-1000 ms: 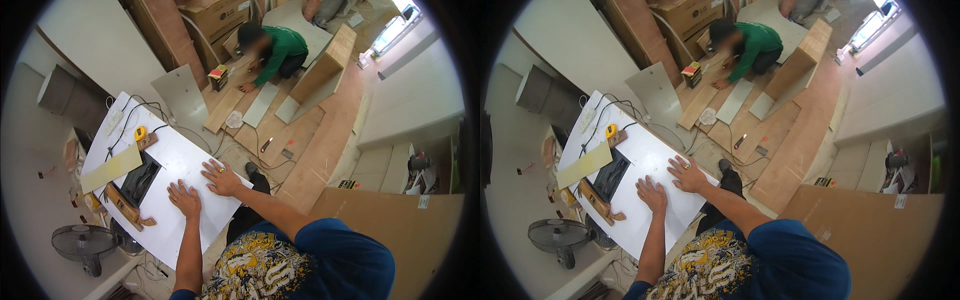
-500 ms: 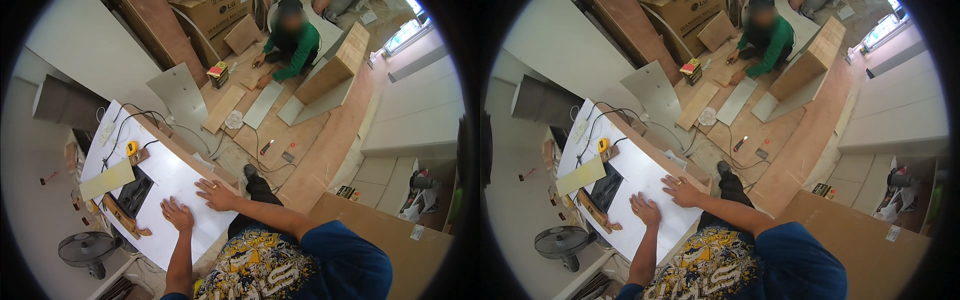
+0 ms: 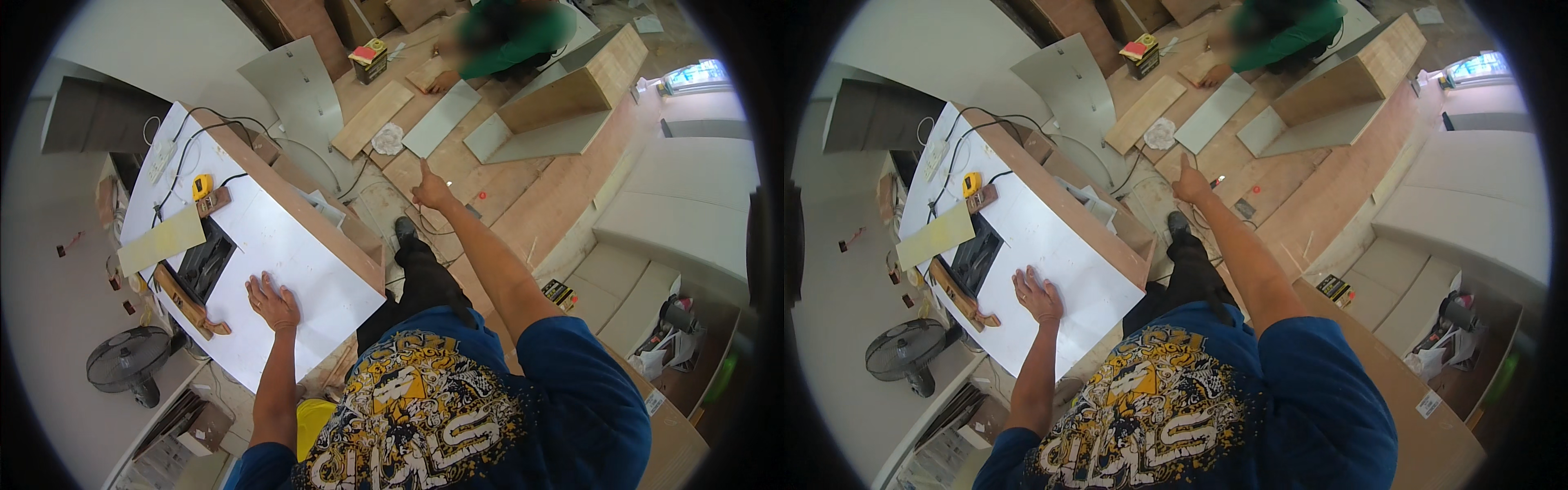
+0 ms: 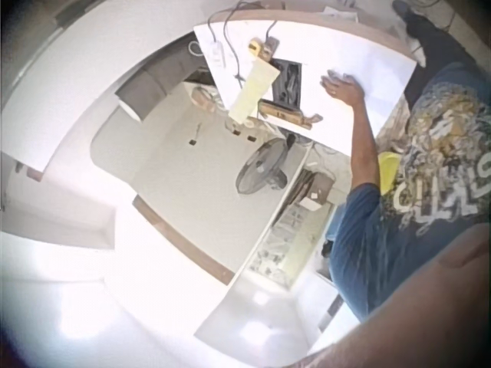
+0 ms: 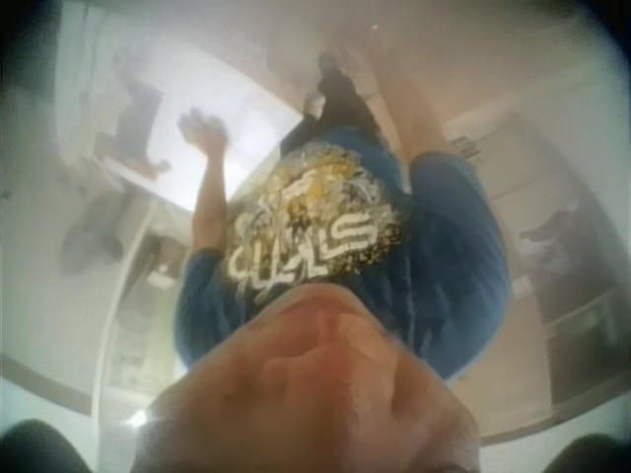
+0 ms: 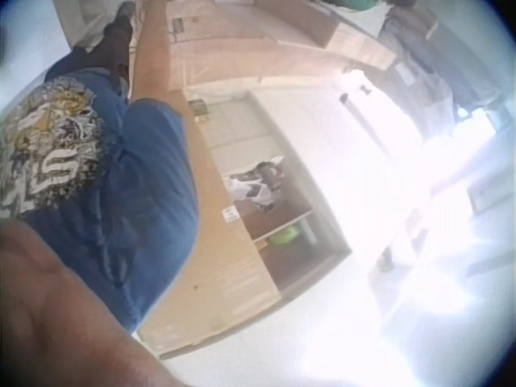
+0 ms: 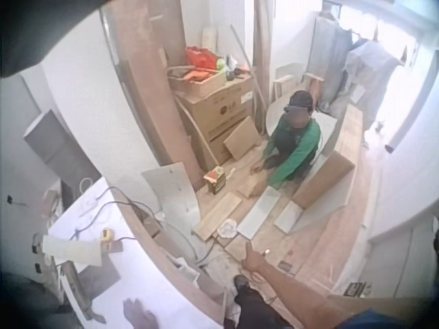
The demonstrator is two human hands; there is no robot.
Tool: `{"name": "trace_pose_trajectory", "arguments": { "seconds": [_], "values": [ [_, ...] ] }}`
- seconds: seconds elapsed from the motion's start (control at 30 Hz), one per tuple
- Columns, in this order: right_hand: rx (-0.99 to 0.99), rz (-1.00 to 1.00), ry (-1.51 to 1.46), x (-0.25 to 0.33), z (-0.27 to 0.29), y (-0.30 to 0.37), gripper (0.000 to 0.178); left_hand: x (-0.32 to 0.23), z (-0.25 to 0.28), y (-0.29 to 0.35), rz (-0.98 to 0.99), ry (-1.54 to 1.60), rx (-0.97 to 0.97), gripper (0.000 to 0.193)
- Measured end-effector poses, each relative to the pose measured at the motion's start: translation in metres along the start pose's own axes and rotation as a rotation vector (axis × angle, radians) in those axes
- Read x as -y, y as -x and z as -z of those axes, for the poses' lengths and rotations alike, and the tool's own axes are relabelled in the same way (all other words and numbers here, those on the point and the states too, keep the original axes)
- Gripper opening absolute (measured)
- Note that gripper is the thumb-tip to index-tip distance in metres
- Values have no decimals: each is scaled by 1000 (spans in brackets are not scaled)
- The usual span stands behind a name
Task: The person measures a wooden panel with a tape measure, then uses a utility knife to cut a piece of wood on a white workbench. They handle and align the cut piece with a larger panel, repeatedly adjusting its position.
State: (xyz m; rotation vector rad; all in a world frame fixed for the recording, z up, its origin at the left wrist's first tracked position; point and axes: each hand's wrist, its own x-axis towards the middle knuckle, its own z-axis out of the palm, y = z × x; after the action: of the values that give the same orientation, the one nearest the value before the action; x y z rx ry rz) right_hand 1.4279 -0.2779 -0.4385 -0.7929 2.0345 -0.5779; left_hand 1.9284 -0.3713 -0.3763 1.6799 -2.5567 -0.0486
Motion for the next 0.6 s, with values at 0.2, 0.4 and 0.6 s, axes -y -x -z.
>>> {"name": "trace_pose_trajectory", "arguments": {
  "seconds": [0.2, 0.4, 0.6],
  "values": [
    [58, 266, -17, -45, -52, 36, 52, -5, 1, -3, -6, -7, 5, 63],
    [239, -34, 350, -156, -75, 141, 54, -4, 4, 1, 18, -12, 0, 63],
    [281, -276, 457, -245, -72, 212, 50, 3, -1, 3, 17, 11, -11, 63]
  ]
}}
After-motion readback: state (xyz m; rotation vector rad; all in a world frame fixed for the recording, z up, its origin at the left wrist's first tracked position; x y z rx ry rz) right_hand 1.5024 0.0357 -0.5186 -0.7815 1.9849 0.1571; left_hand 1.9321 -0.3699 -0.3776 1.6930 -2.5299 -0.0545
